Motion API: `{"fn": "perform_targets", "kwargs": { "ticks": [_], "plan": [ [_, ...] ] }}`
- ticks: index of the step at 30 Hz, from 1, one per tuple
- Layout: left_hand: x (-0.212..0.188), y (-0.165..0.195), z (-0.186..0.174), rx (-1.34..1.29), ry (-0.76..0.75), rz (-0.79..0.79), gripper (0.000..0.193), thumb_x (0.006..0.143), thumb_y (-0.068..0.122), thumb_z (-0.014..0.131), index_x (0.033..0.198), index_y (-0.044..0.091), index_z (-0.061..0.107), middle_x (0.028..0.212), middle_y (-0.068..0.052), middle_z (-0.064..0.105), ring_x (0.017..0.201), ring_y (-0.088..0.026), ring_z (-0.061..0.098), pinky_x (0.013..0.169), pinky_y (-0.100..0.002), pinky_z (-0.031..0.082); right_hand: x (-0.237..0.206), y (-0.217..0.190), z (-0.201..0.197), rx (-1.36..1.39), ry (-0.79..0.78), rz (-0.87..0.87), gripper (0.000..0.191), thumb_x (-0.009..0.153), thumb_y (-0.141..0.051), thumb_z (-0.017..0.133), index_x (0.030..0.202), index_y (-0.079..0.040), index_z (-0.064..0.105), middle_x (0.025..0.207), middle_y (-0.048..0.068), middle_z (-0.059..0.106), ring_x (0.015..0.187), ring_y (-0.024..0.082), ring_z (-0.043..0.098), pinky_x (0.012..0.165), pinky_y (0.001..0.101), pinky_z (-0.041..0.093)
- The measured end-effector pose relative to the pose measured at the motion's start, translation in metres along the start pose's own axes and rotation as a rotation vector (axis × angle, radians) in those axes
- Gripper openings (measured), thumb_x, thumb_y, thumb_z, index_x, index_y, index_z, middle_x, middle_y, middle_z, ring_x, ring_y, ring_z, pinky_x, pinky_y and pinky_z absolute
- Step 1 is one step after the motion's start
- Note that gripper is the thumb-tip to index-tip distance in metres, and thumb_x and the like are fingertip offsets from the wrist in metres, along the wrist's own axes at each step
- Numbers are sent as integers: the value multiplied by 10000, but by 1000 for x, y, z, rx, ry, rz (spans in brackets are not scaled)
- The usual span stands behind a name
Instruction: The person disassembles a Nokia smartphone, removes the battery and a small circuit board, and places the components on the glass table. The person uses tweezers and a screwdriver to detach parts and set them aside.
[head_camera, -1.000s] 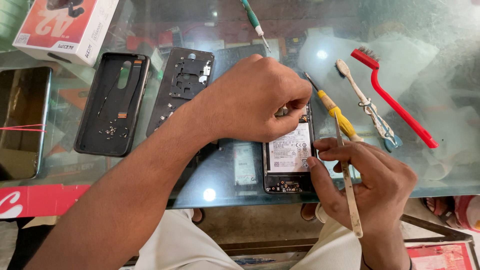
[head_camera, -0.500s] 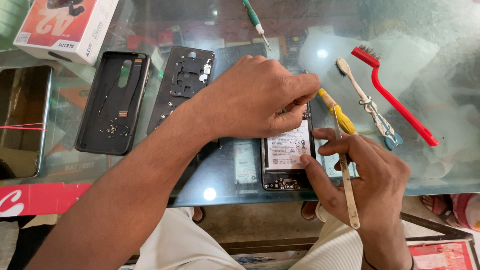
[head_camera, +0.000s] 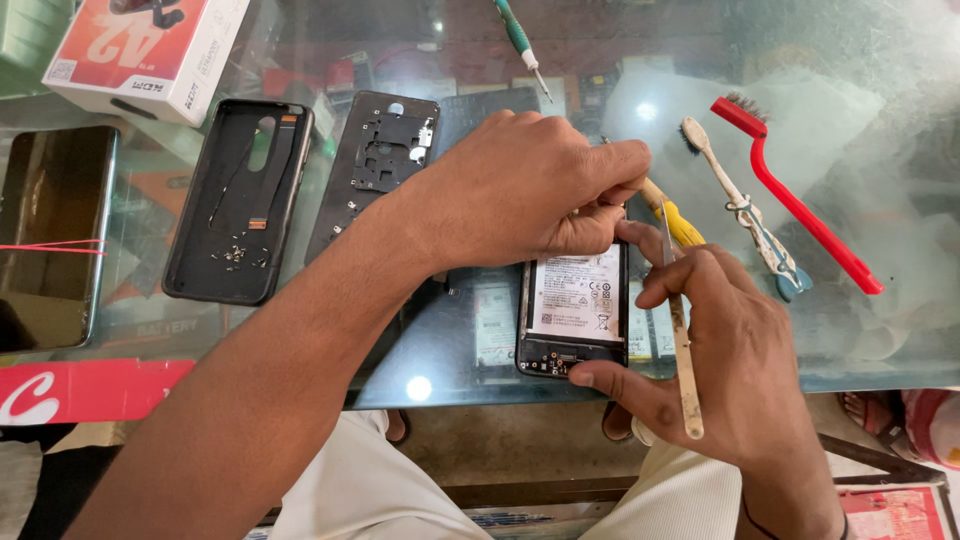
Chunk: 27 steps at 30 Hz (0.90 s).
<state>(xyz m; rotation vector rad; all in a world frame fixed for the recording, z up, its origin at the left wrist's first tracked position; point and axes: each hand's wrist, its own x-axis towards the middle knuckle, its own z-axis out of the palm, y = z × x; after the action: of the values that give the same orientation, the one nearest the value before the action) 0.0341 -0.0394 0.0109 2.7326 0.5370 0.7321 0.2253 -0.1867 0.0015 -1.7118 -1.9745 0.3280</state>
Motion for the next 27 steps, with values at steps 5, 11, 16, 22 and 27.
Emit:
{"fn": "perform_targets", "kwargs": {
  "ticks": [5,11,16,22,27],
  "plan": [
    [1,1,-1,1,0,3,156,912,264,660,866,126,604,561,-1,618,485,-211,645,501,-389,515,1,2,-2,241,35,-93,572,630,-253,924,937,-66,479,1021,131,697,885,273,726,744,371,554],
    [-1,11,-9,-61,-95,-68,250,753,194,679,977,132,587,679,0,683,607,-227,694,528,-430,518,-1,5,0,264,21,-52,600,636,-219,930,947,-68,440,1056,144,698,908,275,699,783,386,549],
    [0,15,-13,-182,-125,-76,497,616,137,664,1091,125,521,829,-10,731,769,-243,734,616,-434,550,-2,9,0,283,12,-133,615,693,-215,911,977,-75,384,1215,169,676,977,295,664,822,399,542],
    [1,16,-12,-241,-178,-206,540,604,110,668,1113,128,489,842,4,762,754,-229,741,664,-424,556,-3,12,2,235,-9,-71,619,671,-205,908,977,-72,386,1136,172,657,933,324,662,759,447,524],
    [1,15,-18,-331,-239,-168,725,543,228,908,1140,136,507,1004,-28,746,870,-223,750,730,-393,590,-3,15,3,255,13,-194,645,710,-226,893,1004,-68,342,1170,190,645,956,345,641,772,450,523]
  ]
}}
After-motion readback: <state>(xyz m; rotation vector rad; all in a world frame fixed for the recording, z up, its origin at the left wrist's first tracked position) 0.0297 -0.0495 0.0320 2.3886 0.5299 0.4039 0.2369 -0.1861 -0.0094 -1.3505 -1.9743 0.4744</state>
